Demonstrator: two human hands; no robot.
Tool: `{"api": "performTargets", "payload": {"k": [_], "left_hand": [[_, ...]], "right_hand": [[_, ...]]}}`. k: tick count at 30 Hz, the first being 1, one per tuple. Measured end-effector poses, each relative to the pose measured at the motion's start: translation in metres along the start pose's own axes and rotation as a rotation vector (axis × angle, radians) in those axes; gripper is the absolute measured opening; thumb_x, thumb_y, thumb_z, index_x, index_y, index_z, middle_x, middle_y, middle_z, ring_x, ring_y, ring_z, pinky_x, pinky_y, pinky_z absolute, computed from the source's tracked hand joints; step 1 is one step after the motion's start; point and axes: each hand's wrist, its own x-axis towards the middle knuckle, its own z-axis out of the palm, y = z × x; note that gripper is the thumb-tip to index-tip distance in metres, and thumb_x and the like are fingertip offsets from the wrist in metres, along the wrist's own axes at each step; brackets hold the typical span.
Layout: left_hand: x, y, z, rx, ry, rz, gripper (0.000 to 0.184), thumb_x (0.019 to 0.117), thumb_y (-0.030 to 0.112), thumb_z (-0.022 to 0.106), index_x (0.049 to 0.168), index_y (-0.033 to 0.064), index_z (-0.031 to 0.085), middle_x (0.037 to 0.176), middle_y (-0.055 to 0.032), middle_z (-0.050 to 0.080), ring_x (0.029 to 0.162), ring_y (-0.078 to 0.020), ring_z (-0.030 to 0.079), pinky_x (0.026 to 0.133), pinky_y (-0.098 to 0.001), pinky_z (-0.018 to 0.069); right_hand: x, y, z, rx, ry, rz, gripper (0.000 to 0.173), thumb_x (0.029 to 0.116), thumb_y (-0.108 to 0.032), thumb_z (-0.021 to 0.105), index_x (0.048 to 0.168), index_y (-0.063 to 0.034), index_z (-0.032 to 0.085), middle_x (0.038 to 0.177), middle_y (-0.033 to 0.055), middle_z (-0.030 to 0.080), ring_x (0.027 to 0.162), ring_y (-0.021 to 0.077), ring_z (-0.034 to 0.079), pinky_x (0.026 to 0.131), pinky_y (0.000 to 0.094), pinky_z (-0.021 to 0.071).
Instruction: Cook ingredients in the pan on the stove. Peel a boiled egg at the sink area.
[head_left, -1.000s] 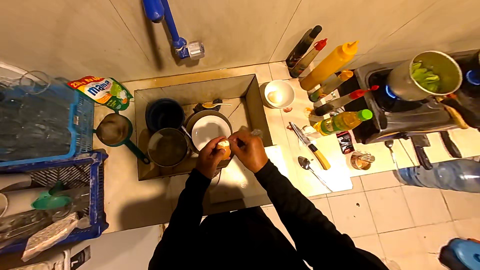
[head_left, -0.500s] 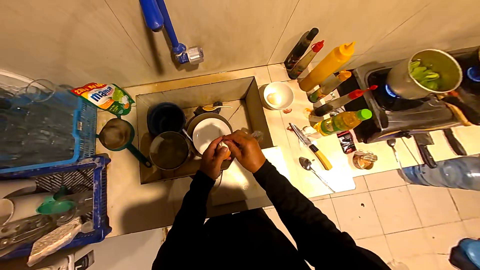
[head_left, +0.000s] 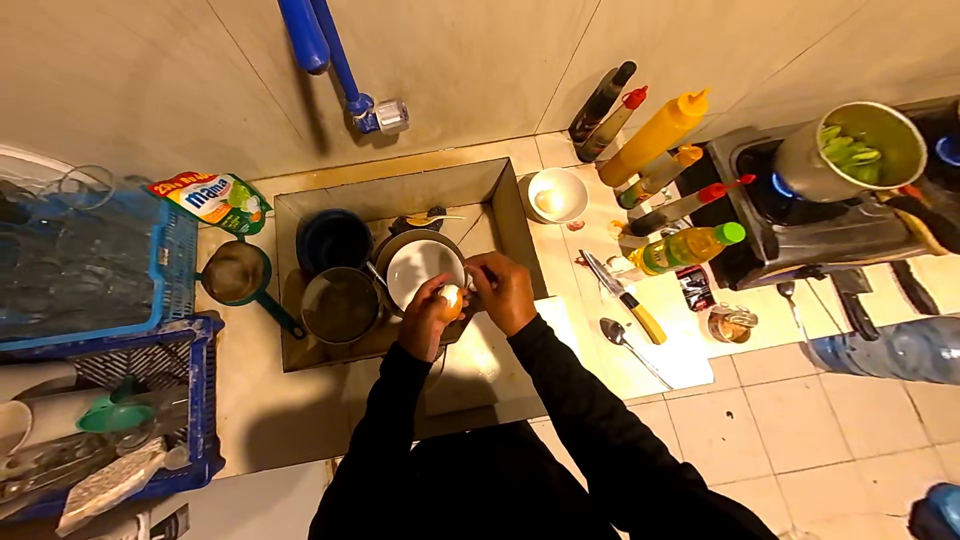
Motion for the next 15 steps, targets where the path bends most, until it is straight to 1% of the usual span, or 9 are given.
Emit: {"api": "performTargets", "payload": {"k": [1, 2, 3, 4, 6, 8, 11, 13, 15], "left_hand": [[0.0, 0.002, 0.001, -0.031, 0.004, -0.029, 0.047, 0.0973, 0.018, 0.041, 0.141, 0.002, 0.048, 0.116, -0.0146, 0.068, 0.097, -0.0229, 0.069, 0.083, -0.0379, 0.0589], [0.0, 0.004, 0.002, -0.049, 0.012, -0.051, 0.046, 0.0991, 0.021, 0.039, 0.139, 0.0022, 0.05, 0.114, -0.0143, 0.07, 0.095, -0.0225, 0.07, 0.082, -0.0364, 0.0592], [0.0, 0.005, 0.003, -0.055, 0.022, -0.069, 0.045, 0.1008, 0.023, 0.036, 0.137, 0.0015, 0.051, 0.113, -0.0144, 0.07, 0.093, -0.0225, 0.071, 0.081, -0.0357, 0.0595], [0.001, 0.007, 0.003, -0.055, 0.033, -0.08, 0.044, 0.1029, 0.024, 0.033, 0.136, 0.0003, 0.051, 0.111, -0.0149, 0.069, 0.091, -0.0226, 0.07, 0.079, -0.0352, 0.0595], [0.003, 0.008, 0.003, -0.031, 0.056, -0.085, 0.045, 0.1072, 0.028, 0.028, 0.134, 0.0003, 0.052, 0.106, -0.0128, 0.069, 0.085, -0.0199, 0.07, 0.075, -0.033, 0.0596], [0.004, 0.01, 0.005, -0.001, 0.095, -0.108, 0.048, 0.1104, 0.034, 0.024, 0.131, 0.0028, 0.054, 0.102, -0.01, 0.068, 0.08, -0.016, 0.067, 0.071, -0.0307, 0.058], [0.01, 0.009, 0.005, 0.02, 0.109, -0.128, 0.053, 0.1111, 0.041, 0.022, 0.129, 0.0041, 0.056, 0.092, -0.007, 0.068, 0.072, -0.0122, 0.065, 0.065, -0.027, 0.0556], [0.012, 0.01, 0.005, 0.037, 0.11, -0.126, 0.048, 0.1118, 0.037, 0.026, 0.127, 0.0028, 0.055, 0.085, -0.0055, 0.065, 0.065, -0.01, 0.061, 0.059, -0.0242, 0.0524], [0.012, 0.011, 0.003, 0.067, 0.091, -0.125, 0.038, 0.1105, 0.029, 0.034, 0.123, 0.0023, 0.057, 0.083, -0.0042, 0.065, 0.062, -0.0083, 0.058, 0.057, -0.0227, 0.0502]], "right_hand": [[0.003, 0.002, -0.005, -0.071, -0.042, 0.047, 0.024, 0.0979, -0.01, 0.066, 0.12, -0.0023, 0.071, 0.12, 0.0196, 0.067, 0.101, 0.0314, 0.069, 0.087, 0.0474, 0.0601], [0.004, 0.003, -0.01, -0.113, -0.087, 0.076, 0.033, 0.0962, -0.01, 0.068, 0.129, -0.0036, 0.068, 0.134, 0.0237, 0.06, 0.117, 0.0399, 0.062, 0.097, 0.0557, 0.054], [0.004, 0.004, -0.012, -0.141, -0.104, 0.059, 0.038, 0.0962, -0.012, 0.069, 0.133, -0.0049, 0.066, 0.141, 0.0242, 0.055, 0.126, 0.0426, 0.057, 0.103, 0.0583, 0.0501], [0.003, 0.003, -0.015, -0.141, -0.107, 0.0, 0.038, 0.0969, -0.015, 0.068, 0.133, -0.0053, 0.066, 0.142, 0.0222, 0.056, 0.128, 0.0405, 0.056, 0.105, 0.0563, 0.0499], [-0.003, -0.004, -0.017, -0.036, -0.142, -0.174, 0.033, 0.0964, -0.018, 0.069, 0.127, -0.0054, 0.07, 0.135, 0.0156, 0.063, 0.125, 0.0303, 0.06, 0.105, 0.0473, 0.0521], [-0.007, -0.011, -0.015, 0.05, -0.227, -0.284, 0.033, 0.0946, -0.021, 0.073, 0.125, -0.0076, 0.072, 0.132, 0.0108, 0.064, 0.125, 0.0243, 0.06, 0.107, 0.0426, 0.0516], [-0.008, -0.011, -0.009, 0.033, -0.259, -0.324, 0.029, 0.0928, -0.02, 0.075, 0.118, -0.0064, 0.074, 0.126, 0.0107, 0.066, 0.12, 0.0245, 0.062, 0.104, 0.0415, 0.0529], [-0.003, -0.011, -0.009, 0.03, -0.278, -0.332, 0.026, 0.0905, -0.02, 0.078, 0.111, -0.0055, 0.075, 0.122, 0.0113, 0.067, 0.116, 0.0253, 0.062, 0.101, 0.0415, 0.0534], [0.004, -0.012, -0.013, 0.034, -0.33, -0.341, 0.027, 0.0872, -0.022, 0.082, 0.106, -0.0058, 0.074, 0.117, 0.0113, 0.067, 0.111, 0.0259, 0.063, 0.098, 0.0424, 0.0534]]}}
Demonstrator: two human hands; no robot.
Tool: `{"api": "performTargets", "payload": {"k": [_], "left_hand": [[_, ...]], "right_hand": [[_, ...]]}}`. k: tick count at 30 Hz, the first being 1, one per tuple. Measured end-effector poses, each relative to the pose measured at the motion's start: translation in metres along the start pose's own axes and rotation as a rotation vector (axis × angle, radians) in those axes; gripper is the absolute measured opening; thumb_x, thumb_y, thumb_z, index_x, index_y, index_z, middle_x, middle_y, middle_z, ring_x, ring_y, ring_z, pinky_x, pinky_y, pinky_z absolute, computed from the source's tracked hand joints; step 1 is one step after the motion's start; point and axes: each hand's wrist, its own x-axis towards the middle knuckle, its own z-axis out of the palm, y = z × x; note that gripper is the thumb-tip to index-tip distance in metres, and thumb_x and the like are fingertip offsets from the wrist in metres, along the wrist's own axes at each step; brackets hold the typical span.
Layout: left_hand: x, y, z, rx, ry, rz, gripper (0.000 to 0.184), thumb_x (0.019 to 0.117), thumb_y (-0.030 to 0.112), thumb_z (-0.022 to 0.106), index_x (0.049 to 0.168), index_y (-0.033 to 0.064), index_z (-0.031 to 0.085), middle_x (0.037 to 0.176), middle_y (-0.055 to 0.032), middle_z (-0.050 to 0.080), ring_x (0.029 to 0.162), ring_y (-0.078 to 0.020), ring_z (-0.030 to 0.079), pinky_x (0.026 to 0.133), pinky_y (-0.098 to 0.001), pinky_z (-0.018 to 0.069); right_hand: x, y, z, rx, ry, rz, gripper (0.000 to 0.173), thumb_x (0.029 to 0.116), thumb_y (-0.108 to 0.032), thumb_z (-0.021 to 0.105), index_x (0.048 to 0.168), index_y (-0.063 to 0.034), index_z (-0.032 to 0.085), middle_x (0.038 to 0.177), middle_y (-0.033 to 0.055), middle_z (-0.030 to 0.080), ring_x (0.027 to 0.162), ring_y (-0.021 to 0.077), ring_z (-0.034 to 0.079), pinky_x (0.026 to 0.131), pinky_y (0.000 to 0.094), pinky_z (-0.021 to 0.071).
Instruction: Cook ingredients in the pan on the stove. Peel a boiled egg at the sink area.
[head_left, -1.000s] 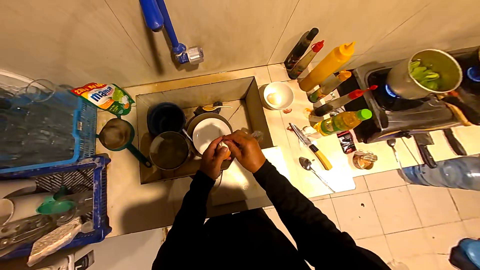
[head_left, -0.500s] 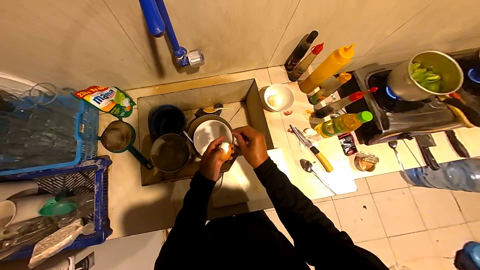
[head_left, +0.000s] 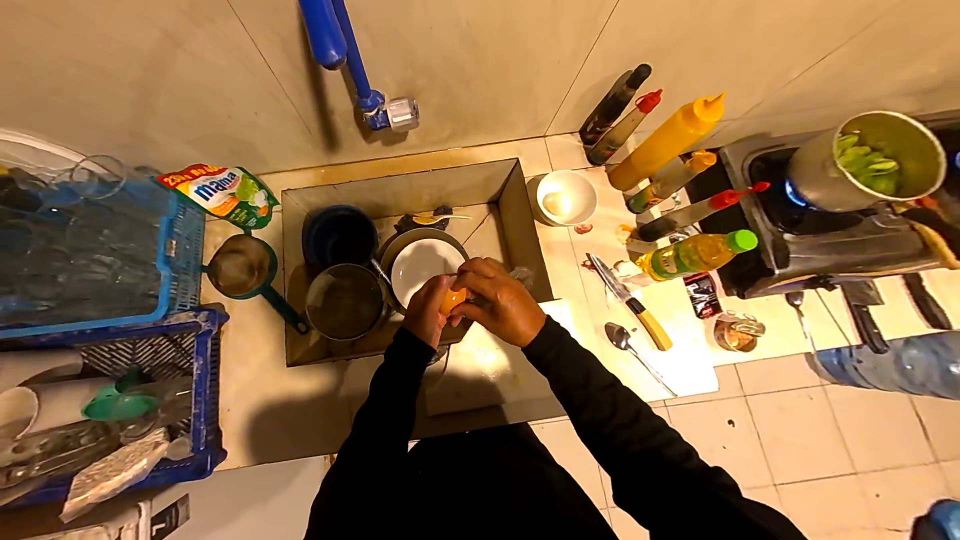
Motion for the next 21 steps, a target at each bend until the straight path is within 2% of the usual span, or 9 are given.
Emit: {"api": "performTargets", "payload": {"k": [5, 11, 15, 21], "left_hand": [[0.002, 0.003, -0.004, 0.025, -0.099, 0.006, 0.033, 0.108, 0.026, 0.037, 0.113, 0.0042, 0.061, 0.078, -0.003, 0.065, 0.058, -0.0072, 0.058, 0.052, -0.0209, 0.0494], [0.0, 0.007, -0.004, -0.043, -0.156, -0.039, 0.038, 0.1084, 0.027, 0.031, 0.115, 0.0046, 0.061, 0.08, -0.0053, 0.067, 0.06, -0.0087, 0.061, 0.054, -0.0209, 0.0509], [-0.001, 0.003, 0.0, -0.095, -0.182, -0.06, 0.038, 0.107, 0.026, 0.029, 0.11, 0.0077, 0.062, 0.077, -0.0037, 0.066, 0.06, -0.008, 0.061, 0.053, -0.0195, 0.0489], [-0.002, 0.002, 0.008, -0.207, -0.099, -0.147, 0.039, 0.112, 0.027, 0.028, 0.121, 0.005, 0.059, 0.086, -0.0084, 0.069, 0.065, -0.0111, 0.064, 0.057, -0.0213, 0.0522]], "right_hand": [[0.013, 0.002, -0.015, 0.044, -0.149, -0.021, 0.023, 0.0824, -0.02, 0.086, 0.091, -0.006, 0.069, 0.104, 0.009, 0.066, 0.102, 0.0242, 0.062, 0.092, 0.0412, 0.0532], [0.02, 0.001, -0.03, 0.006, -0.266, -0.092, 0.009, 0.0873, -0.008, 0.078, 0.093, -0.0063, 0.072, 0.1, 0.0081, 0.067, 0.1, 0.0241, 0.062, 0.091, 0.0398, 0.0537], [0.021, 0.0, -0.035, -0.042, -0.328, -0.11, 0.007, 0.088, -0.007, 0.076, 0.09, -0.0052, 0.07, 0.097, 0.0088, 0.066, 0.098, 0.0249, 0.063, 0.089, 0.0405, 0.0544], [0.016, 0.001, -0.037, -0.105, -0.345, -0.141, 0.007, 0.0933, -0.011, 0.071, 0.091, -0.0038, 0.07, 0.095, 0.0098, 0.066, 0.096, 0.0256, 0.064, 0.087, 0.0408, 0.0555]]}}
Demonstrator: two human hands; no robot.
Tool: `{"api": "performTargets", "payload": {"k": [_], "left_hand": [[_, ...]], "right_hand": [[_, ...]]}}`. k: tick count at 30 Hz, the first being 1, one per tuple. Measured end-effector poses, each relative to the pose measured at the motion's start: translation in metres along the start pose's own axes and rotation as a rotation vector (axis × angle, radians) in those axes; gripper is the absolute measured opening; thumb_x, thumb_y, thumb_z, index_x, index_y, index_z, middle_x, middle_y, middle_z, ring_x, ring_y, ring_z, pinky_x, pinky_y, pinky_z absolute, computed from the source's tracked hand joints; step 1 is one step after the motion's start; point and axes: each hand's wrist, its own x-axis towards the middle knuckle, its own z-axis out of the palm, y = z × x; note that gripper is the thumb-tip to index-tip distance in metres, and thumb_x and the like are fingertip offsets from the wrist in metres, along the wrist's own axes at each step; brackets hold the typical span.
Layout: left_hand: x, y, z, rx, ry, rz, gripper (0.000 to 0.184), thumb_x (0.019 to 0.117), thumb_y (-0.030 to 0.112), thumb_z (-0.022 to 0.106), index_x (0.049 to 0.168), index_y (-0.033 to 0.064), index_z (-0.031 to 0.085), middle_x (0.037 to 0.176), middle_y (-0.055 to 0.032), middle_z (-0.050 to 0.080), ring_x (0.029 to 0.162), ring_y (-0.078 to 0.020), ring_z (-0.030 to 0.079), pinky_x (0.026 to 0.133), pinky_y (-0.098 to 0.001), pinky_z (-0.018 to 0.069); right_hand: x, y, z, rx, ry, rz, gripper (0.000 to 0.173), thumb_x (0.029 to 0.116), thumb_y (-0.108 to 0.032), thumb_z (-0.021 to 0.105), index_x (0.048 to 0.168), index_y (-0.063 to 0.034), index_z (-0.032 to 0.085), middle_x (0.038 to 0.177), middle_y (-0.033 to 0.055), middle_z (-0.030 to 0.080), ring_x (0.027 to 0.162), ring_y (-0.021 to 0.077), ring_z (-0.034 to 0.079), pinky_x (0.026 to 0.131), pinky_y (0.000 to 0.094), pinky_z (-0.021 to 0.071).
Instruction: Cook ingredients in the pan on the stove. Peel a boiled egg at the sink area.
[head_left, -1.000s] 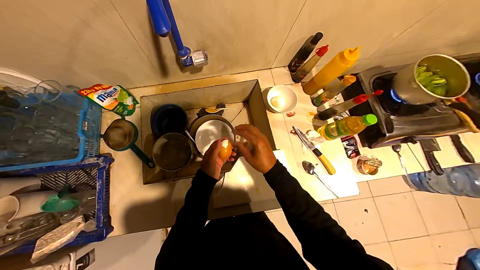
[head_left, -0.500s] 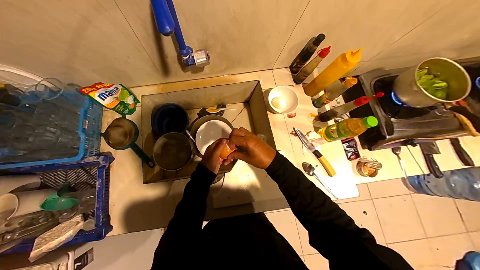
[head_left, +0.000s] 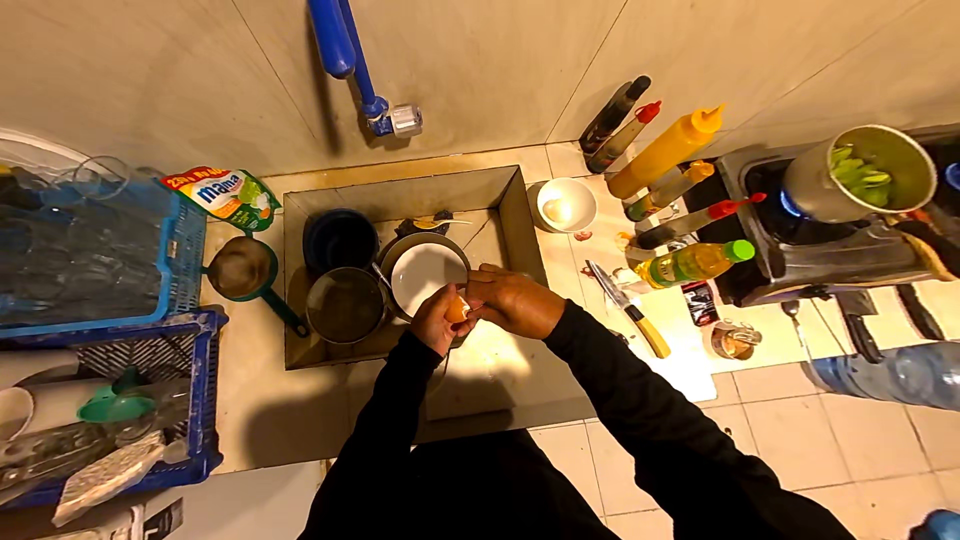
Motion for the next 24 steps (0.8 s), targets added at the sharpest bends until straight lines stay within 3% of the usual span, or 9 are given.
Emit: {"api": "performTargets", "payload": {"k": [4, 8, 9, 11, 12, 15, 16, 21, 24], "left_hand": [[0.005, -0.001, 0.001, -0.047, 0.039, -0.017, 0.052, 0.1133, 0.035, 0.02, 0.123, 0.0024, 0.06, 0.089, -0.0116, 0.068, 0.069, -0.016, 0.065, 0.058, -0.0253, 0.053], [0.013, -0.006, -0.007, 0.003, 0.069, 0.032, 0.057, 0.113, 0.039, 0.02, 0.12, 0.0018, 0.063, 0.092, -0.0089, 0.068, 0.072, -0.013, 0.063, 0.063, -0.0238, 0.0521], [0.014, -0.005, -0.007, 0.01, 0.088, 0.033, 0.056, 0.113, 0.039, 0.022, 0.121, 0.0017, 0.063, 0.093, -0.0091, 0.068, 0.073, -0.0132, 0.063, 0.065, -0.0242, 0.0525], [0.013, -0.003, -0.004, 0.039, 0.119, 0.045, 0.047, 0.1129, 0.032, 0.026, 0.125, 0.0004, 0.058, 0.097, -0.0103, 0.066, 0.075, -0.0139, 0.062, 0.068, -0.0259, 0.0526], [0.012, 0.0, -0.002, 0.062, 0.143, 0.058, 0.043, 0.1127, 0.028, 0.029, 0.127, 0.0003, 0.057, 0.099, -0.0112, 0.066, 0.076, -0.0147, 0.063, 0.069, -0.0268, 0.0536], [0.01, 0.003, 0.003, 0.136, 0.179, 0.09, 0.041, 0.113, 0.025, 0.03, 0.133, 0.0006, 0.057, 0.103, -0.014, 0.067, 0.078, -0.0182, 0.067, 0.071, -0.0308, 0.0579], [0.009, 0.004, 0.005, 0.163, 0.187, 0.094, 0.041, 0.1132, 0.025, 0.03, 0.134, 0.0009, 0.057, 0.104, -0.0149, 0.067, 0.078, -0.0191, 0.068, 0.072, -0.0323, 0.059], [0.006, 0.01, 0.01, 0.249, 0.182, 0.122, 0.041, 0.1131, 0.026, 0.03, 0.134, -0.0004, 0.054, 0.107, -0.0144, 0.065, 0.083, -0.0186, 0.067, 0.076, -0.0357, 0.0592], [0.007, 0.01, 0.008, 0.258, 0.174, 0.12, 0.039, 0.1128, 0.026, 0.033, 0.135, 0.0017, 0.055, 0.108, -0.0134, 0.065, 0.086, -0.0183, 0.066, 0.079, -0.0365, 0.0579]], "right_hand": [[-0.01, 0.007, -0.009, 0.122, 0.074, 0.019, 0.007, 0.0934, -0.008, 0.07, 0.092, -0.0014, 0.067, 0.095, 0.0109, 0.067, 0.093, 0.0226, 0.067, 0.086, 0.0401, 0.058], [-0.021, 0.021, -0.018, 0.099, 0.258, 0.212, 0.01, 0.0911, -0.008, 0.073, 0.093, -0.0009, 0.066, 0.091, 0.0119, 0.065, 0.078, 0.0216, 0.065, 0.071, 0.0403, 0.058], [-0.022, 0.02, -0.019, 0.025, 0.264, 0.334, 0.017, 0.088, -0.004, 0.077, 0.101, 0.0005, 0.067, 0.098, 0.0168, 0.066, 0.082, 0.0289, 0.067, 0.074, 0.0473, 0.0593], [-0.021, 0.013, -0.015, -0.082, 0.222, 0.547, 0.041, 0.0832, 0.001, 0.08, 0.122, 0.0021, 0.067, 0.122, 0.0263, 0.063, 0.107, 0.045, 0.065, 0.091, 0.0619, 0.0556], [-0.02, 0.01, -0.009, -0.109, 0.231, 0.555, 0.041, 0.0834, 0.001, 0.08, 0.123, 0.001, 0.068, 0.125, 0.0256, 0.063, 0.112, 0.0452, 0.064, 0.094, 0.062, 0.0545], [-0.018, 0.003, 0.017, -0.123, 0.331, 0.38, 0.013, 0.0909, -0.001, 0.069, 0.103, -0.0026, 0.075, 0.106, 0.016, 0.07, 0.101, 0.0324, 0.069, 0.089, 0.0497, 0.0583], [-0.017, 0.001, 0.024, -0.11, 0.355, 0.337, 0.012, 0.0934, -0.002, 0.067, 0.1, -0.0037, 0.076, 0.104, 0.0139, 0.072, 0.101, 0.0298, 0.069, 0.09, 0.0471, 0.0585], [-0.01, -0.001, 0.038, -0.015, 0.35, 0.162, 0.034, 0.0968, -0.016, 0.068, 0.129, -0.0062, 0.07, 0.132, 0.0124, 0.066, 0.124, 0.0277, 0.061, 0.107, 0.044, 0.0506], [-0.006, -0.001, 0.04, -0.024, 0.359, 0.121, 0.024, 0.0946, -0.014, 0.071, 0.117, -0.0041, 0.074, 0.122, 0.0133, 0.069, 0.117, 0.0282, 0.064, 0.103, 0.0435, 0.0529]]}}
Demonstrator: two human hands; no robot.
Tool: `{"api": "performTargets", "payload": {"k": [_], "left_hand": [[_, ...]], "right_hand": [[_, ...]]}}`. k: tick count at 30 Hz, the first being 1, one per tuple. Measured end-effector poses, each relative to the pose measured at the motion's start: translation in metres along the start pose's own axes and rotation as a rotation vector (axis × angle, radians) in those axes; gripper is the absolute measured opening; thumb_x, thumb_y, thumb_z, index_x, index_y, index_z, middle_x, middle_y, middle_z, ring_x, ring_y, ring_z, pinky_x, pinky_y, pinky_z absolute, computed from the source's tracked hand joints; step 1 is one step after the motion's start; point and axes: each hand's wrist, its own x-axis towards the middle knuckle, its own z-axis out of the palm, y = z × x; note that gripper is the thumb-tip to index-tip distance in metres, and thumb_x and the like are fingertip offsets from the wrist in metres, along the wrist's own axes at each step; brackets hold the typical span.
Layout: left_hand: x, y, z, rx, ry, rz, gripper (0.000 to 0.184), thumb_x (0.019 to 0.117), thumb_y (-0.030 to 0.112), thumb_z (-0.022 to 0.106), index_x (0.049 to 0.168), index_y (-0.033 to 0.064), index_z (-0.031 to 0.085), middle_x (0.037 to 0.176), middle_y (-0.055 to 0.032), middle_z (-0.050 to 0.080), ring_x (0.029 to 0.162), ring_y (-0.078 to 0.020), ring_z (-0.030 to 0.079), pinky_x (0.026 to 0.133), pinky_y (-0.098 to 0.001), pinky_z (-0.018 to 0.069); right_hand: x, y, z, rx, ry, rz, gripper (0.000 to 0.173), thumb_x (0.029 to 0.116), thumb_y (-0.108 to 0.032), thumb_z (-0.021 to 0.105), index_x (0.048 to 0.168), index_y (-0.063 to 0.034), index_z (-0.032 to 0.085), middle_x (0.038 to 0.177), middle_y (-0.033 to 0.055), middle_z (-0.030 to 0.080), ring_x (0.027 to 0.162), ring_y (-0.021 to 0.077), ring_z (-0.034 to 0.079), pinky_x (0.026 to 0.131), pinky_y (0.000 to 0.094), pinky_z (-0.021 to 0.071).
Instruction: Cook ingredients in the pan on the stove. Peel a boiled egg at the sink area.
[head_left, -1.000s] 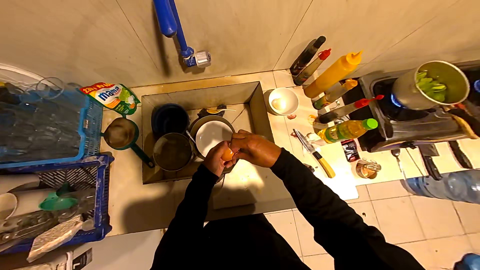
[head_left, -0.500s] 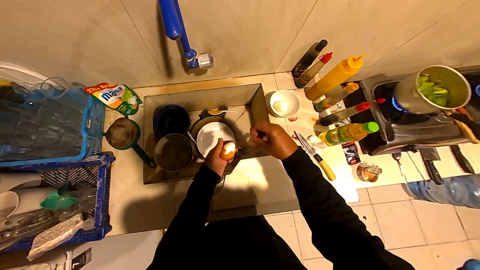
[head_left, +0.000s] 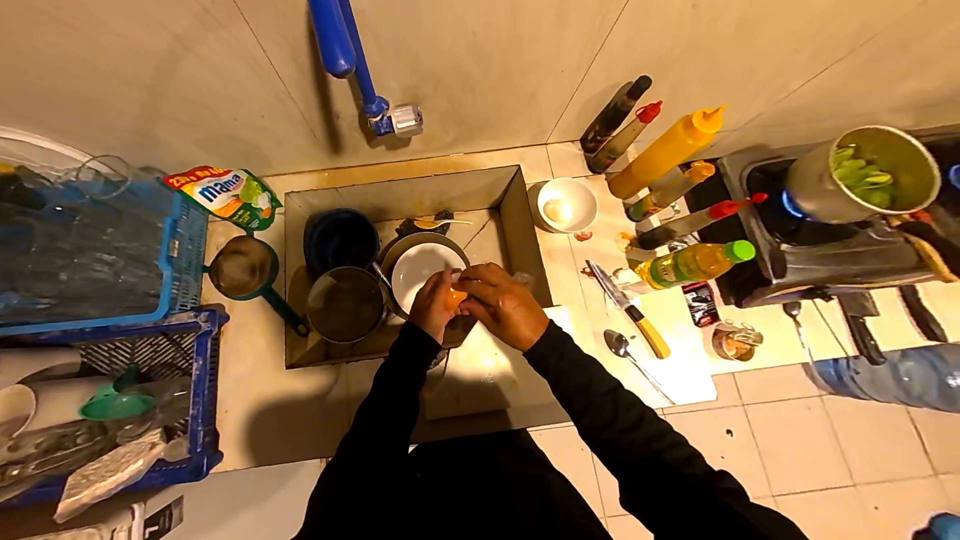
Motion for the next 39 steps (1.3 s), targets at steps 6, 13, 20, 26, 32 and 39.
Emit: {"api": "performTargets", "payload": {"k": [6, 13, 20, 26, 32, 39], "left_hand": [[-0.002, 0.001, -0.002, -0.025, -0.075, 0.002, 0.031, 0.1104, 0.017, 0.038, 0.128, 0.0009, 0.057, 0.096, -0.0077, 0.065, 0.076, -0.0139, 0.065, 0.072, -0.0309, 0.0577], [0.0, -0.001, -0.006, -0.156, -0.006, -0.033, 0.034, 0.112, 0.023, 0.033, 0.128, 0.0002, 0.054, 0.095, -0.0111, 0.065, 0.074, -0.0171, 0.065, 0.069, -0.0311, 0.0578], [0.001, -0.015, -0.003, -0.054, 0.075, 0.073, 0.042, 0.1123, 0.025, 0.031, 0.136, -0.0015, 0.053, 0.123, -0.017, 0.062, 0.101, -0.0198, 0.063, 0.088, -0.036, 0.0539], [0.001, -0.024, 0.006, 0.077, 0.044, 0.201, 0.039, 0.1111, 0.024, 0.034, 0.136, 0.0003, 0.053, 0.122, -0.0157, 0.064, 0.107, -0.0202, 0.065, 0.095, -0.0413, 0.0551], [0.001, -0.028, 0.007, 0.196, 0.076, 0.344, 0.034, 0.1072, 0.017, 0.046, 0.135, -0.0011, 0.053, 0.119, -0.0153, 0.064, 0.104, -0.0187, 0.065, 0.092, -0.0395, 0.0556], [0.001, -0.028, 0.007, 0.271, 0.074, 0.479, 0.04, 0.1042, 0.018, 0.051, 0.138, -0.0016, 0.051, 0.122, -0.0156, 0.064, 0.107, -0.017, 0.065, 0.094, -0.0366, 0.0547]], "right_hand": [[0.014, 0.001, -0.014, -0.001, -0.193, -0.018, 0.014, 0.0895, -0.01, 0.076, 0.101, -0.0034, 0.07, 0.102, 0.0123, 0.066, 0.101, 0.0282, 0.064, 0.093, 0.0429, 0.0551], [0.007, 0.009, -0.034, 0.1, -0.223, -0.009, 0.003, 0.093, -0.005, 0.069, 0.093, -0.0014, 0.07, 0.095, 0.0112, 0.067, 0.089, 0.022, 0.068, 0.082, 0.04, 0.0593], [-0.01, 0.011, -0.014, 0.062, 0.026, 0.39, 0.013, 0.0974, -0.009, 0.066, 0.104, -0.0023, 0.075, 0.109, 0.0155, 0.071, 0.099, 0.0289, 0.07, 0.088, 0.049, 0.0586], [-0.009, 0.0, 0.031, 0.351, 0.264, 0.481, 0.03, 0.0995, -0.026, 0.067, 0.12, -0.0038, 0.067, 0.101, 0.0105, 0.069, 0.075, 0.0151, 0.066, 0.066, 0.0329, 0.0585], [-0.001, -0.004, 0.029, 0.195, 0.297, 0.424, 0.022, 0.1034, -0.015, 0.058, 0.115, -0.0007, 0.07, 0.101, 0.0128, 0.07, 0.082, 0.0184, 0.069, 0.076, 0.037, 0.0607], [0.005, -0.008, 0.017, 0.029, 0.251, 0.361, 0.021, 0.1038, -0.013, 0.056, 0.114, -0.0002, 0.07, 0.102, 0.0143, 0.072, 0.083, 0.0232, 0.071, 0.078, 0.0417, 0.0611]]}}
